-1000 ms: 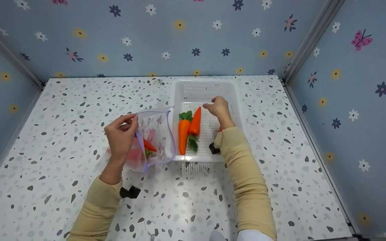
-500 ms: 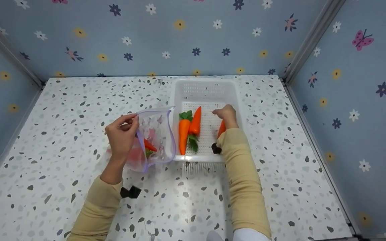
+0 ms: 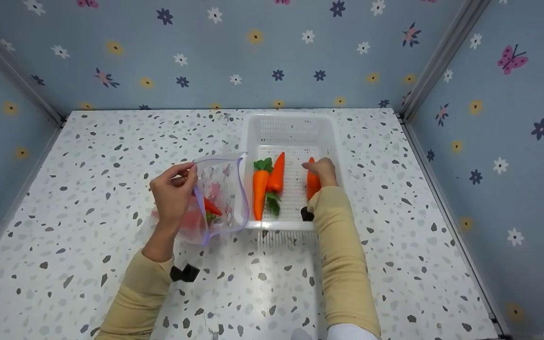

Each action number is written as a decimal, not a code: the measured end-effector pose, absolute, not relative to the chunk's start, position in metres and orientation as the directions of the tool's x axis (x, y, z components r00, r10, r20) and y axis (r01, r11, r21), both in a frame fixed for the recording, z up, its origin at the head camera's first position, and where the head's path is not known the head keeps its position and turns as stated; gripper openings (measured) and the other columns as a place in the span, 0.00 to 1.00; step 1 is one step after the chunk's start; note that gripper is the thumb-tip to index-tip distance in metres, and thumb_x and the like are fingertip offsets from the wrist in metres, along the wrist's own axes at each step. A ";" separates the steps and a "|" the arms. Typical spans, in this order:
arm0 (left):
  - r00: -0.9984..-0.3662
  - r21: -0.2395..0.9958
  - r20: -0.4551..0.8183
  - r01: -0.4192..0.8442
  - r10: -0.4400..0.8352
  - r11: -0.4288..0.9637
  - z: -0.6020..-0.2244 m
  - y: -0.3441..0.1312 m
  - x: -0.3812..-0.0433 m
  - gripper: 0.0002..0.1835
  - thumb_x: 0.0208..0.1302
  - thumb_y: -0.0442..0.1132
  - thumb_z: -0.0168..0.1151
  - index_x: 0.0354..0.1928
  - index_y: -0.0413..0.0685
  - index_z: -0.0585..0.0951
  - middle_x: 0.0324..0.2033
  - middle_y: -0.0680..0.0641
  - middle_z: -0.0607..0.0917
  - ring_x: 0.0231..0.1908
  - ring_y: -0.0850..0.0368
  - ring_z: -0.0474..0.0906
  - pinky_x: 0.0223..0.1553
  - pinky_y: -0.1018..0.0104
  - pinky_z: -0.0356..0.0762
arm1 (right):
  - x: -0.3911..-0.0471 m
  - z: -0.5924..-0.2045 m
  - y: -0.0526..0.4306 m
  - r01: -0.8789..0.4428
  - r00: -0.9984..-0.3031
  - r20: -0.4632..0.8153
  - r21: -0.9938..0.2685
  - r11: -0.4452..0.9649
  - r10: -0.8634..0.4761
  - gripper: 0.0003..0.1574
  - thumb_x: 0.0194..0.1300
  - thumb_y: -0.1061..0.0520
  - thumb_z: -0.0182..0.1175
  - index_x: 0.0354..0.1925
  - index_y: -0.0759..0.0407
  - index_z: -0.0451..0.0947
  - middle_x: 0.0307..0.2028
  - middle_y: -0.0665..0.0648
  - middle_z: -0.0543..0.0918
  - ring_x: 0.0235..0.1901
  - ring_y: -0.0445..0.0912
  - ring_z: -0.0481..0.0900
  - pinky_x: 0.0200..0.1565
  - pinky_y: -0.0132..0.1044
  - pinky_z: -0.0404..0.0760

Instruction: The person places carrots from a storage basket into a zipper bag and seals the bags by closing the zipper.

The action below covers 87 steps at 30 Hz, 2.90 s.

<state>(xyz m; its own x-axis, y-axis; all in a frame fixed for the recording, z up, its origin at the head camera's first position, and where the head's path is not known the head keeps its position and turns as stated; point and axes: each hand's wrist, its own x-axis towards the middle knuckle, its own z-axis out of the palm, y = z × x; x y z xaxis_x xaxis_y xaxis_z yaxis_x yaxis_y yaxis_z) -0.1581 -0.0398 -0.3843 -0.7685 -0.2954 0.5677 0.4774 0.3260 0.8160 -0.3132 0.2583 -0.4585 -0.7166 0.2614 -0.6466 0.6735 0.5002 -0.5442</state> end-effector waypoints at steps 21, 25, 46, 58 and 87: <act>-0.753 0.804 0.585 0.491 -0.300 0.335 -0.384 -0.041 -0.159 0.04 0.52 0.22 0.57 0.29 0.28 0.80 0.19 0.39 0.78 0.17 0.56 0.73 0.17 0.75 0.71 | -0.309 -0.469 0.261 0.567 -0.721 -0.674 -0.443 0.695 0.158 0.33 0.52 0.52 0.62 0.52 0.70 0.66 0.49 0.65 0.70 0.46 0.54 0.70 0.48 0.43 0.71; -0.757 0.809 0.578 0.485 -0.304 0.332 -0.384 -0.041 -0.158 0.04 0.52 0.22 0.57 0.29 0.27 0.80 0.20 0.39 0.78 0.18 0.55 0.74 0.18 0.72 0.73 | -0.308 -0.470 0.261 0.562 -0.704 -0.694 -0.419 0.714 0.147 0.29 0.51 0.54 0.63 0.49 0.68 0.69 0.47 0.63 0.72 0.44 0.54 0.70 0.46 0.41 0.72; -0.752 0.801 0.593 0.515 -0.287 0.305 -0.418 -0.046 -0.176 0.06 0.56 0.31 0.58 0.31 0.35 0.82 0.21 0.46 0.79 0.17 0.62 0.74 0.16 0.73 0.73 | -0.305 -0.443 0.248 0.525 -0.804 -0.579 -0.578 0.625 0.140 0.40 0.53 0.53 0.61 0.59 0.68 0.57 0.52 0.66 0.68 0.46 0.55 0.69 0.44 0.50 0.74; -0.749 0.798 0.596 0.513 -0.290 0.315 -0.419 -0.045 -0.176 0.06 0.55 0.30 0.58 0.31 0.34 0.82 0.21 0.46 0.80 0.18 0.63 0.74 0.18 0.73 0.74 | -0.290 -0.410 0.229 0.301 -0.905 -0.426 -0.618 0.727 0.012 0.37 0.54 0.50 0.60 0.58 0.64 0.63 0.49 0.66 0.70 0.41 0.55 0.73 0.38 0.47 0.77; -0.762 0.811 0.579 0.505 -0.289 0.294 -0.418 -0.046 -0.176 0.06 0.55 0.30 0.58 0.32 0.34 0.82 0.22 0.45 0.79 0.20 0.61 0.74 0.21 0.73 0.74 | -0.185 -0.360 0.167 -0.375 -0.916 0.116 -0.590 0.714 -0.385 0.25 0.51 0.57 0.65 0.49 0.62 0.75 0.32 0.59 0.76 0.30 0.49 0.74 0.29 0.39 0.76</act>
